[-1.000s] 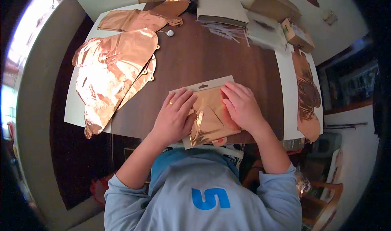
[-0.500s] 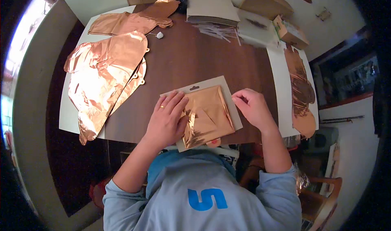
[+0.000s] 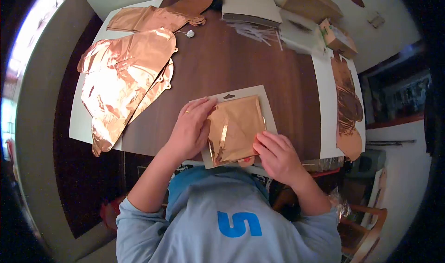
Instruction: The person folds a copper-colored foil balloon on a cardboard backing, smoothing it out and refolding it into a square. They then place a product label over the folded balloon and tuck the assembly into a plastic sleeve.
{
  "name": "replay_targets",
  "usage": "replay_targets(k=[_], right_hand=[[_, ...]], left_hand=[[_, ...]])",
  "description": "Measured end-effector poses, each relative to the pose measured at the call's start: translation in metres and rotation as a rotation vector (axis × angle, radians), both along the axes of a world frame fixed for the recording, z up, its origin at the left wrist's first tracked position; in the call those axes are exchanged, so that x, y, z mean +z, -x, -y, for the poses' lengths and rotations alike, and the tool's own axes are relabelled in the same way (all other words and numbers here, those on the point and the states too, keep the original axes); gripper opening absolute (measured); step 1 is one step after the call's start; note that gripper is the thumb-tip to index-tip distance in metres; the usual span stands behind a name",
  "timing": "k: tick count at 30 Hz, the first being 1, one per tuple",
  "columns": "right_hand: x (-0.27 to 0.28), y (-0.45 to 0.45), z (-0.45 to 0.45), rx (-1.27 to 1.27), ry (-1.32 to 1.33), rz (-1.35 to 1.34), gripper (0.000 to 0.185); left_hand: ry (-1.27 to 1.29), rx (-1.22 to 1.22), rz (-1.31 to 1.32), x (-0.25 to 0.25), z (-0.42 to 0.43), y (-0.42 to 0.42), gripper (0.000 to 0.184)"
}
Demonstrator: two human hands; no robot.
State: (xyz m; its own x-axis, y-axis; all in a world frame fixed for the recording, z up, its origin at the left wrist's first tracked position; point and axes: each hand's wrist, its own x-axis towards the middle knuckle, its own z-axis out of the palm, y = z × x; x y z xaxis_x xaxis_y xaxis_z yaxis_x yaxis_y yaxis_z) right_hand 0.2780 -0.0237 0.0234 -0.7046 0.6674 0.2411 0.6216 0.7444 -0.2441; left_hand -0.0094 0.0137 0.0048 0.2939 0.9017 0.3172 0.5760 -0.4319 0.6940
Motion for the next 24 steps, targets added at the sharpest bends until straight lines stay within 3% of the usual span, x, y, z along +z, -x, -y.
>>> replay_targets(k=[6, 24], right_hand=[[-0.002, 0.002, 0.003, 0.018, -0.172, 0.013, 0.026], [0.001, 0.005, -0.001, 0.133, -0.301, 0.024, 0.033]], left_hand=[[-0.018, -0.007, 0.009, 0.001, 0.000, 0.002, 0.054], [-0.045, -0.053, -0.088, 0.002, 0.000, 0.001, 0.046]])
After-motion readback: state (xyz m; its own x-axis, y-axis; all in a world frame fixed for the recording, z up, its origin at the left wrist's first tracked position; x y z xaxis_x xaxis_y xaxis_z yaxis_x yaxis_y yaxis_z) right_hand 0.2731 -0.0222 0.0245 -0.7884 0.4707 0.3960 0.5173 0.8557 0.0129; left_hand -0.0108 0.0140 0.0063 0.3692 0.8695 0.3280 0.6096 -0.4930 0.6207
